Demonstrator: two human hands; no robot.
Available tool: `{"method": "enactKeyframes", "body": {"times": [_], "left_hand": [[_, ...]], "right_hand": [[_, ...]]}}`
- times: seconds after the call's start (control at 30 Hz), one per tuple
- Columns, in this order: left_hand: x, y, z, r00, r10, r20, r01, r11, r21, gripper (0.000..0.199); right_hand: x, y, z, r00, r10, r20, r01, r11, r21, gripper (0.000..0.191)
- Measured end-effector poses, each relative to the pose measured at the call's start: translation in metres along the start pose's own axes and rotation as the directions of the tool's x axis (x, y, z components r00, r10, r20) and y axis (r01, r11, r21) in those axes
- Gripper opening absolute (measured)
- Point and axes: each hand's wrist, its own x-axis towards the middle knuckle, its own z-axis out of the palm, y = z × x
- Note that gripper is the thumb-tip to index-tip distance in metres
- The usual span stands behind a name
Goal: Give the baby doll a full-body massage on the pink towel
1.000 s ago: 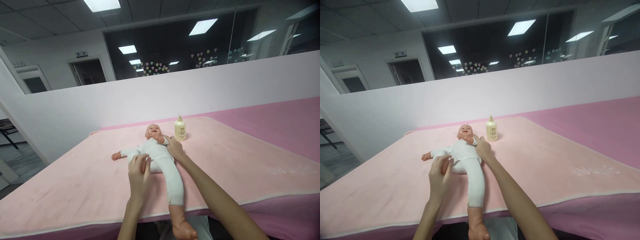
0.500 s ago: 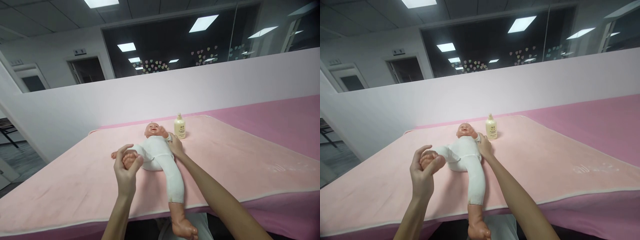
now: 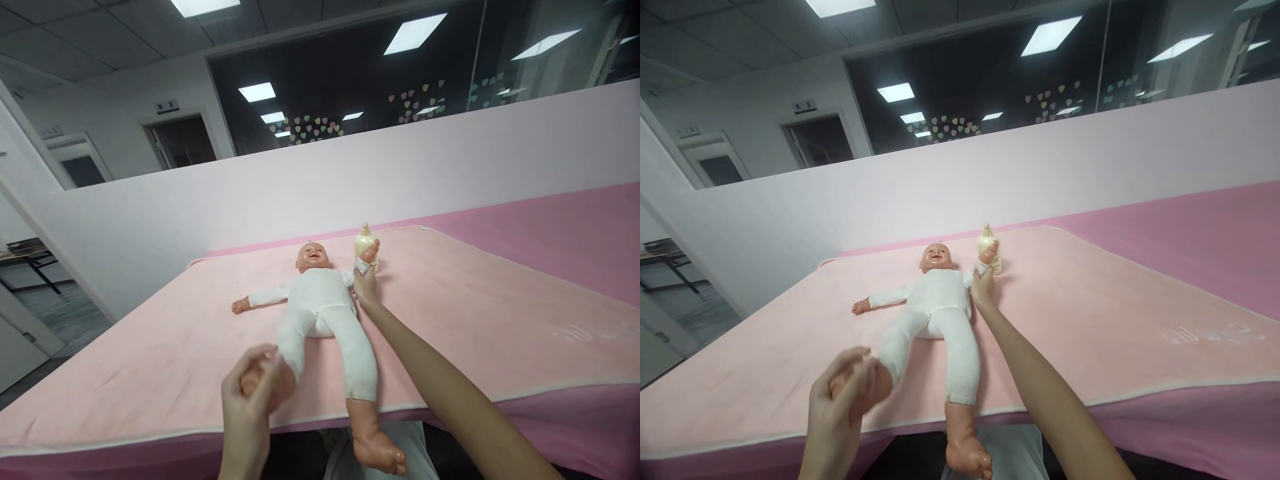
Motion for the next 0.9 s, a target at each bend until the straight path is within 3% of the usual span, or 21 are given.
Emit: {"method": "enactKeyframes", "body": {"times": [0.07,0.13,0.27,0.37,0.43,0.53,0.67,0.77,0.83,0.9], "left_hand": [[-0.023,0.003,-0.001,0.998,0.044,0.039,-0.047,0.997,0.068,0.022],[-0.024,0.006,0.005,0.993,0.082,0.084,-0.089,0.992,0.088,0.021],[0.03,0.011,0.028,0.985,0.171,0.026,-0.173,0.983,0.061,0.019],[0.082,0.006,0.05,0.99,0.143,0.013,-0.143,0.988,0.052,0.022],[0.107,-0.001,0.061,0.995,0.097,0.002,-0.097,0.995,0.033,0.021],[0.121,-0.005,0.064,0.999,0.045,0.019,-0.045,0.999,-0.005,0.022],[0.094,0.014,0.044,0.997,0.064,0.044,-0.065,0.997,0.027,0.02],[0.05,0.032,0.026,0.991,0.101,0.088,-0.108,0.992,0.072,0.02],[0.021,0.041,0.021,0.975,0.089,0.201,-0.115,0.986,0.118,0.019],[0.001,0.045,0.023,0.949,0.088,0.304,-0.143,0.976,0.164,0.017]], "right_hand": [[0.002,0.003,0.002,0.997,0.081,-0.014,-0.08,0.992,0.099,0.048],[0.002,0.003,0.001,0.997,0.071,-0.008,-0.069,0.991,0.118,0.047],[-0.001,-0.002,-0.005,0.988,-0.123,0.088,0.13,0.988,-0.077,0.044],[-0.007,-0.008,-0.01,0.929,-0.279,0.245,0.337,0.91,-0.242,0.049],[-0.01,-0.01,-0.012,0.914,-0.301,0.272,0.372,0.889,-0.266,0.048],[-0.012,-0.008,-0.011,0.94,-0.272,0.207,0.302,0.944,-0.133,0.042],[-0.007,0.001,-0.001,0.999,-0.041,0.017,0.037,0.981,0.188,0.038],[0.0,0.009,0.007,0.986,0.162,-0.046,-0.137,0.931,0.338,0.044],[0.005,0.012,0.01,0.982,0.185,-0.049,-0.155,0.917,0.367,0.048],[0.007,0.014,0.011,0.991,0.108,-0.075,-0.081,0.951,0.299,0.048]]}}
